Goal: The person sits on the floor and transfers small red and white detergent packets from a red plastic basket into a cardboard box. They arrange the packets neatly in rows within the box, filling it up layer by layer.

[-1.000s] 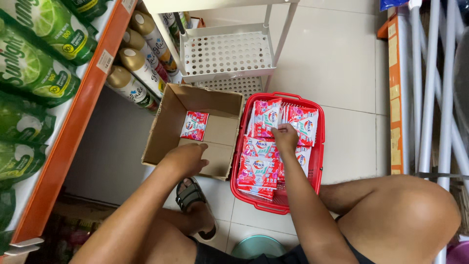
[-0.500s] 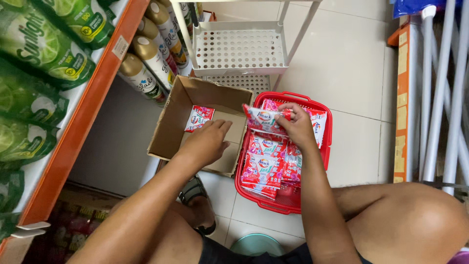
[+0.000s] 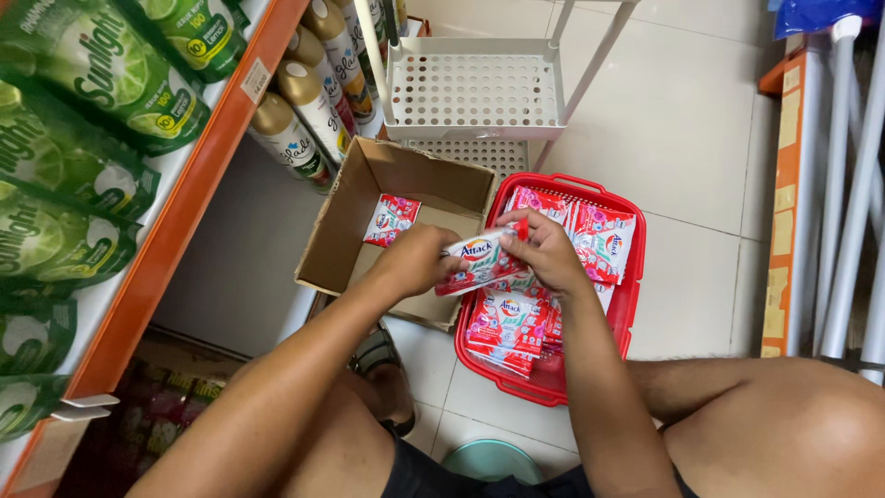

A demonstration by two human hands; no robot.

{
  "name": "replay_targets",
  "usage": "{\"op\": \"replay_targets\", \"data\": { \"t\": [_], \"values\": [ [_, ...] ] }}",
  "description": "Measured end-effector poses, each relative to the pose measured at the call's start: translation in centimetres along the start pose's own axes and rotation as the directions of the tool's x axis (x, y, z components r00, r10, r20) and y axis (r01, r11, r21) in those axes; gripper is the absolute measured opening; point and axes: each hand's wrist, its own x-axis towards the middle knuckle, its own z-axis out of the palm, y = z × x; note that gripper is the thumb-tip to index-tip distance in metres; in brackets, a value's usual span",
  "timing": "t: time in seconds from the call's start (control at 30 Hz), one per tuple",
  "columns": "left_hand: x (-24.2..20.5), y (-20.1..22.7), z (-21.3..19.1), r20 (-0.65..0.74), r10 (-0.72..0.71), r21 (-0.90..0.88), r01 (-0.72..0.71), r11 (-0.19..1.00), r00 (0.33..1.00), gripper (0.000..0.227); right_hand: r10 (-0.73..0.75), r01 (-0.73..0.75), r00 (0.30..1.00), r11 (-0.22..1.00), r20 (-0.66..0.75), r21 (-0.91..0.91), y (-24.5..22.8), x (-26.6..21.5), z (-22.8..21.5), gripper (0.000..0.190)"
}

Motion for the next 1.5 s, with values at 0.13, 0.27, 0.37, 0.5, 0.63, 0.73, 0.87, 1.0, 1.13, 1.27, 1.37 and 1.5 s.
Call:
{"op": "replay_targets", "data": {
  "t": [0.13, 0.27, 0.37, 0.5, 0.63, 0.73, 0.87, 1.0, 1.13, 1.27, 1.37, 1.5],
  "values": [
    [0.0, -0.8, 0.0, -0.048, -0.033, -0.076, 0.030, 0.997, 0.998, 0.022, 0.071, -0.040, 0.988, 0.975, -0.138, 0.217, 5.4, 1.4, -1.2, 0.043],
    [0.5, -2.1, -0.1, -0.110, -0.079, -0.209, 0.055, 0.976, 0.991, 0.019, 0.337, -0.253, 0.937, 0.838, -0.094, 0.482, 6.4, 0.9, 1.6, 0.043],
    [2.2, -5.1, 1.1, -0.109, -0.148, -0.201, 0.124, 0.972, 0.983, 0.022, 0.377, -0.279, 0.924, 0.776, -0.061, 0.565, 7.0, 0.8, 4.1, 0.045],
    [1.8, -5.7, -0.4, -0.061, -0.241, -0.048, 0.238, 0.970, 0.969, 0.035, 0.312, -0.216, 0.944, 0.828, -0.106, 0.518, 6.5, 1.1, 5.6, 0.057],
    [0.1, -6.3, -3.4, 0.013, -0.322, 0.097, 0.319, 0.943, 0.947, 0.045, 0.319, -0.206, 0.928, 0.870, -0.193, 0.448, 6.6, 1.5, 4.8, 0.057],
    [-0.8, -8.1, -4.7, 0.029, -0.378, 0.176, 0.367, 0.913, 0.926, 0.051, 0.326, -0.212, 0.903, 0.905, -0.280, 0.370, 6.8, 1.3, 4.6, 0.054],
    [-3.0, -7.7, -7.9, 0.151, -0.376, 0.060, 0.371, 0.927, 0.914, 0.053, 0.341, -0.269, 0.882, 0.931, -0.326, 0.246, 7.3, 1.1, 5.3, 0.052],
    [-4.9, -10.3, -9.6, -0.053, -0.222, -0.325, 0.194, 0.926, 0.974, 0.052, 0.283, -0.281, 0.896, 0.958, -0.343, 0.058, 7.6, 1.4, 5.6, 0.052],
    [-4.2, -15.7, -5.1, -0.298, -0.197, -0.408, 0.062, 0.911, 0.934, 0.039, 0.226, -0.278, 0.911, 0.955, -0.344, -0.108, 10.0, 4.0, 5.8, 0.052],
    [-2.6, -22.5, 0.7, -0.506, -0.260, -0.124, 0.229, 0.965, 0.822, 0.050, 0.148, -0.305, 0.917, 0.859, -0.370, -0.411, 13.6, 7.9, 6.6, 0.048],
    [-2.2, -25.3, 3.7, -0.473, -0.384, -0.216, 0.318, 0.923, 0.793, 0.059, 0.184, -0.395, 0.887, 0.779, -0.424, -0.488, 18.0, 12.3, 7.3, 0.046],
    [-1.4, -28.2, 7.2, -0.410, -0.555, -0.140, 0.552, 0.822, 0.724, 0.046, 0.300, -0.626, 0.716, 0.675, -0.630, -0.389, 26.4, 17.3, 7.0, 0.043]
  ]
}}
